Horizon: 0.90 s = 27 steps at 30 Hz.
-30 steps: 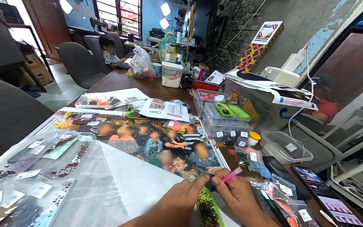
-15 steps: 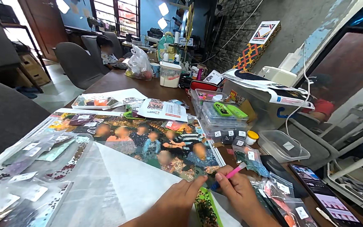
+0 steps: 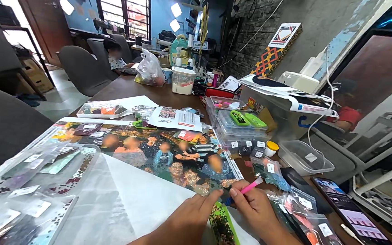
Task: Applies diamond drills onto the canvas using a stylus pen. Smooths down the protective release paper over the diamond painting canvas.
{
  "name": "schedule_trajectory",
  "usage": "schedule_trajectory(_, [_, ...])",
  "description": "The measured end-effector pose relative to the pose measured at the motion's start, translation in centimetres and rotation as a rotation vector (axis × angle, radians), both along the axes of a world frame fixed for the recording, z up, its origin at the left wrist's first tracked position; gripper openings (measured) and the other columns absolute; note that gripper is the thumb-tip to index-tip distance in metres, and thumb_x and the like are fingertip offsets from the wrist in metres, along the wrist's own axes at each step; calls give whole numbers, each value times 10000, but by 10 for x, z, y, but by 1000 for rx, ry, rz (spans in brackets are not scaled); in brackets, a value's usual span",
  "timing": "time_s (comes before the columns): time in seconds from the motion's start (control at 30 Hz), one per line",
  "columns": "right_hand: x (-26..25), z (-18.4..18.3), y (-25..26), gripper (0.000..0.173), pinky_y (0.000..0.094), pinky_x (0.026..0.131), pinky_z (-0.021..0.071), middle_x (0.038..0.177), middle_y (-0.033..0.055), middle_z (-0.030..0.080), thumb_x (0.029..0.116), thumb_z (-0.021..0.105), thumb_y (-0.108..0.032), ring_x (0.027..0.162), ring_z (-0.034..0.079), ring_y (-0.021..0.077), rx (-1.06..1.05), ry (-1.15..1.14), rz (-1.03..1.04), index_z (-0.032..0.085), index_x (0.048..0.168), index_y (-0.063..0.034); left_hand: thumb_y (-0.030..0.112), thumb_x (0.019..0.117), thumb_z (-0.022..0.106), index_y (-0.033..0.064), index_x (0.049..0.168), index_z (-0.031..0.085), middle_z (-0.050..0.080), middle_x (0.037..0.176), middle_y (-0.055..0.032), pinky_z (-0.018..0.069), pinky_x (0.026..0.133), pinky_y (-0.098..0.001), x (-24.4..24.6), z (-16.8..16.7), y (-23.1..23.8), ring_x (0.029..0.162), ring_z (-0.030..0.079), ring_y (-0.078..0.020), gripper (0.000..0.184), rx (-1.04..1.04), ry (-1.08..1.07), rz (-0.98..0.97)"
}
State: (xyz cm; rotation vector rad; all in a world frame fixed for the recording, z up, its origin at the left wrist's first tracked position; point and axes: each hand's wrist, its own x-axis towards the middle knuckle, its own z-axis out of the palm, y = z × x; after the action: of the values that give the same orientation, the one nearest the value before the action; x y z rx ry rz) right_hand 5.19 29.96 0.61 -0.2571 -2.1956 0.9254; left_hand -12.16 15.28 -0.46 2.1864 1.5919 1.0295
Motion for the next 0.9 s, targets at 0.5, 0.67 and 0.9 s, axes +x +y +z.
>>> schedule_trajectory(0.5, [1, 4, -1, 234, 112, 561, 487, 755, -74, 618, 1065, 509, -237, 611, 557, -65, -155, -9, -13, 633, 945, -78, 478, 719, 871, -64, 1501, 391, 662, 1268, -233, 550, 882, -537, 0, 0, 1, 1030, 677, -393, 1066, 21, 3, -3])
schedule_trajectory(0.67, [2, 5, 1, 242, 115, 546, 477, 732, -76, 606, 1066, 501, -245, 598, 550, -62, -158, -16, -18, 628, 934, -87, 481, 722, 869, -57, 1510, 383, 661, 1277, -233, 548, 884, -537, 0, 1, 0, 1037, 676, -392, 1071, 7, 8, 1])
schedule_trajectory(0.9, [19, 18, 21, 238, 121, 528, 468, 736, -92, 609, 1047, 493, -213, 577, 536, -61, -139, 15, -145, 632, 892, -99, 478, 701, 885, -50, 1519, 384, 666, 1278, -234, 551, 884, -539, 1, -1, 0, 1040, 681, -393, 1095, 9, 7, 14])
